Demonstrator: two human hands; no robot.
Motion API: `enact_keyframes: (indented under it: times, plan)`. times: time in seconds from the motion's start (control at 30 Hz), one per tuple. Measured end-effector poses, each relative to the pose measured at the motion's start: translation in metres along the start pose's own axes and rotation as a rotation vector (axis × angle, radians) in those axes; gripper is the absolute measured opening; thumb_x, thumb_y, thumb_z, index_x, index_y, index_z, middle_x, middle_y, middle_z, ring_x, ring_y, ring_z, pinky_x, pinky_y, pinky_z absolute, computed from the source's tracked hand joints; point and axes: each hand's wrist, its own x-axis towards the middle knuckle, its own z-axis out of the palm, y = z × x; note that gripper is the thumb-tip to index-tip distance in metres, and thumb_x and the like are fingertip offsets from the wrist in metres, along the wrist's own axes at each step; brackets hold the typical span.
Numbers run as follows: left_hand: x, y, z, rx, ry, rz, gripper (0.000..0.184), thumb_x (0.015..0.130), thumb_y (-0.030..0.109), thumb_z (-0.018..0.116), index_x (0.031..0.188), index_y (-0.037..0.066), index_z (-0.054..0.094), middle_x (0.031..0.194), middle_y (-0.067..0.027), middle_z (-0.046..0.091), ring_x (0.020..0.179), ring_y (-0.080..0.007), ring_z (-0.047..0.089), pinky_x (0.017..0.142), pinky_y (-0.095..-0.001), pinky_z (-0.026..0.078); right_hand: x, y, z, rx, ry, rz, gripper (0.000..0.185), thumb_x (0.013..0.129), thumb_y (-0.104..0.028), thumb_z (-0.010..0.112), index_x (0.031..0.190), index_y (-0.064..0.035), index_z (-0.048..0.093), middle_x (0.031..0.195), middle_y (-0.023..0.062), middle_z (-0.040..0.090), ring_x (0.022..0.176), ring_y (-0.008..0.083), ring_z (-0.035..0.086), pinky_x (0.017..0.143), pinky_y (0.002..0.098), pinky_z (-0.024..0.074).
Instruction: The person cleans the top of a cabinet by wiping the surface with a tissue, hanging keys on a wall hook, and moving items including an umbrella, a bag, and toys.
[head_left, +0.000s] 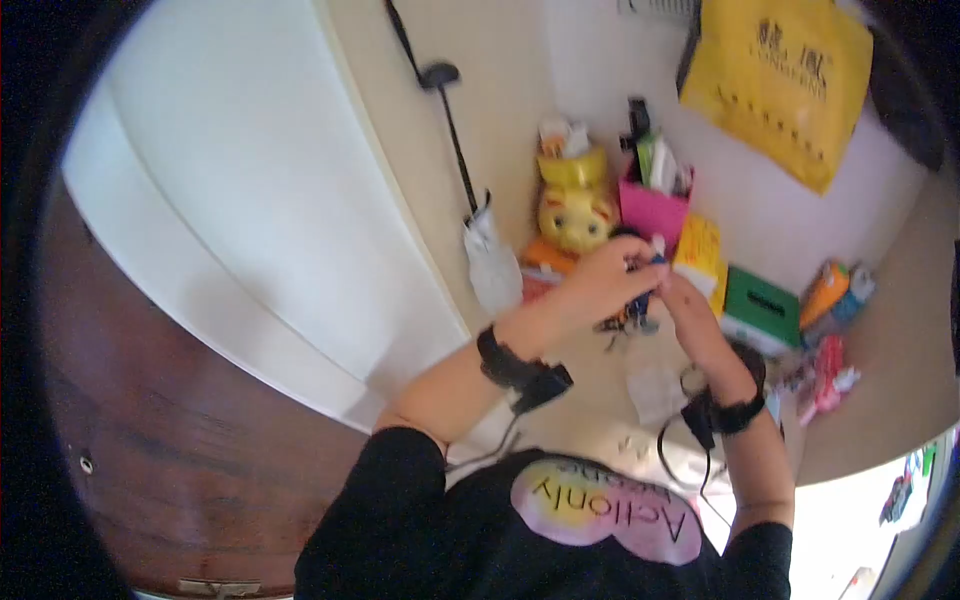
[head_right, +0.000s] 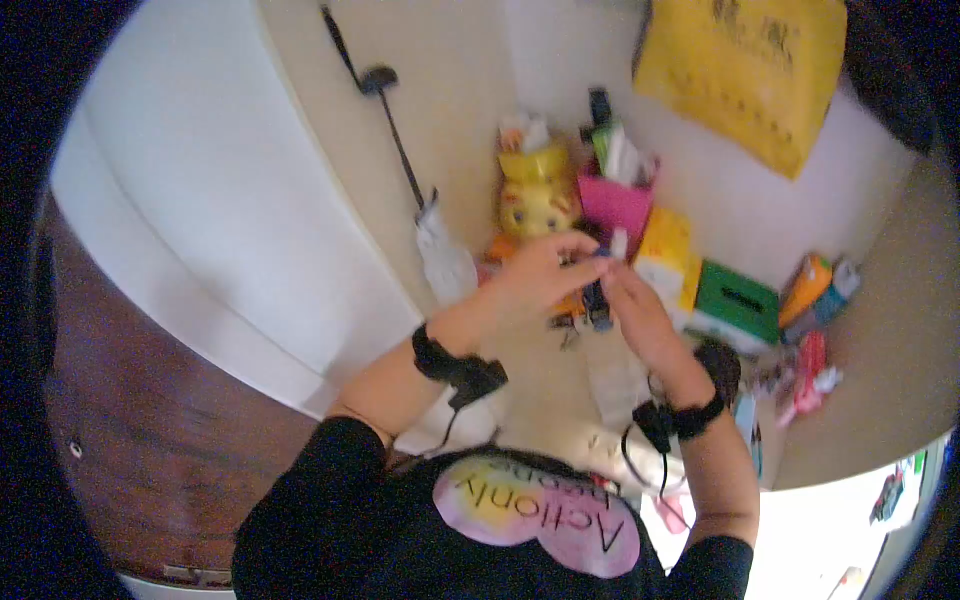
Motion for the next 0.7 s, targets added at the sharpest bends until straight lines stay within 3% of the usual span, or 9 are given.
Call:
enact_keyframes:
  times: [0.07,0.13,0.2,0.33,0.37,0.43,0.57,0.63,0.7]
  plan:
    - [0.005,0.022,-0.014,0.008,0.097,0.082,0.026,0.093,0.023,0.068,0.100,-0.002,0.066,0.088,-0.0067,0.070,0.082,-0.0126,0.064,0.077,-0.0300,0.052,0.010,-0.007,0.008,-0.040,-0.035,-0.073,0.034,0.105,-0.028,0.048,0.119,0.0009,0.060,0.104,0.0064,0.066,0.097,0.0149,0.060,0.088,0.0309,0.0492]
    - [-0.001,0.052,-0.033,-0.313,0.049,-0.250,0.026,0.094,0.023,0.067,0.102,-0.002,0.065,0.091,-0.0056,0.069,0.087,-0.0132,0.063,0.081,-0.0300,0.051,0.032,-0.025,0.009,-0.091,-0.068,-0.115,0.031,0.105,-0.025,0.048,0.116,0.0007,0.061,0.096,0.0053,0.066,0.088,0.0137,0.062,0.081,0.0299,0.0515]
    - [-0.015,0.065,-0.043,-0.205,0.179,-0.143,0.025,0.095,0.023,0.067,0.103,0.000,0.065,0.091,-0.0045,0.068,0.088,-0.0125,0.063,0.081,-0.0290,0.050,0.049,-0.045,0.017,0.062,-0.018,-0.124,0.030,0.106,-0.025,0.047,0.108,-0.0007,0.063,0.077,0.0017,0.061,0.066,0.0104,0.059,0.063,0.0268,0.0496]
    - [-0.051,0.046,-0.075,-0.043,0.536,0.113,0.021,0.095,0.022,0.067,0.106,0.004,0.064,0.093,-0.0025,0.065,0.085,-0.0108,0.060,0.078,-0.0270,0.049,0.108,-0.109,0.015,-0.093,0.033,-0.088,0.034,0.106,-0.029,0.045,0.102,-0.0026,0.065,0.064,-0.0014,0.053,0.052,0.0085,0.048,0.049,0.0258,0.0405]
    - [-0.066,0.047,-0.080,-0.047,0.544,0.124,0.021,0.095,0.022,0.067,0.106,0.004,0.064,0.093,-0.0025,0.065,0.085,-0.0108,0.060,0.078,-0.0270,0.049,0.133,-0.118,0.013,-0.126,0.047,-0.126,0.036,0.106,-0.031,0.044,0.101,-0.0031,0.066,0.064,-0.0011,0.053,0.052,0.0090,0.049,0.049,0.0267,0.0408]
    - [-0.096,0.052,-0.090,-0.273,0.560,-0.179,0.019,0.094,0.018,0.067,0.106,0.005,0.061,0.092,-0.0020,0.062,0.088,-0.0104,0.059,0.081,-0.0263,0.048,0.186,-0.141,0.017,-0.218,0.093,-0.230,0.037,0.105,-0.033,0.045,0.100,-0.0040,0.068,0.063,-0.0016,0.053,0.050,0.0086,0.048,0.046,0.0263,0.0395]
    - [-0.135,0.032,-0.096,-0.267,0.485,-0.117,0.017,0.093,0.014,0.066,0.105,0.005,0.058,0.096,-0.0024,0.060,0.092,-0.0109,0.058,0.085,-0.0270,0.047,0.289,-0.188,0.038,-0.363,0.162,-0.460,0.038,0.105,-0.033,0.046,0.098,-0.0040,0.070,0.063,-0.0019,0.052,0.048,0.0083,0.048,0.044,0.0258,0.0397]
    - [-0.150,0.025,-0.098,-0.080,0.506,-0.020,0.018,0.091,0.010,0.066,0.106,0.006,0.057,0.099,-0.0023,0.059,0.094,-0.0096,0.057,0.083,-0.0256,0.047,0.317,-0.210,0.053,-0.360,0.174,-0.486,0.038,0.105,-0.032,0.046,0.096,-0.0034,0.070,0.063,-0.0018,0.052,0.048,0.0087,0.049,0.044,0.0263,0.0404]
    - [-0.165,0.024,-0.103,-0.100,0.503,-0.020,0.019,0.090,0.008,0.065,0.107,0.006,0.056,0.100,-0.0023,0.059,0.095,-0.0100,0.057,0.083,-0.0261,0.047,0.337,-0.222,0.066,-0.443,0.229,-0.453,0.039,0.101,-0.032,0.047,0.095,-0.0024,0.071,0.069,0.0092,0.063,0.057,0.0196,0.059,0.058,0.0373,0.0489]
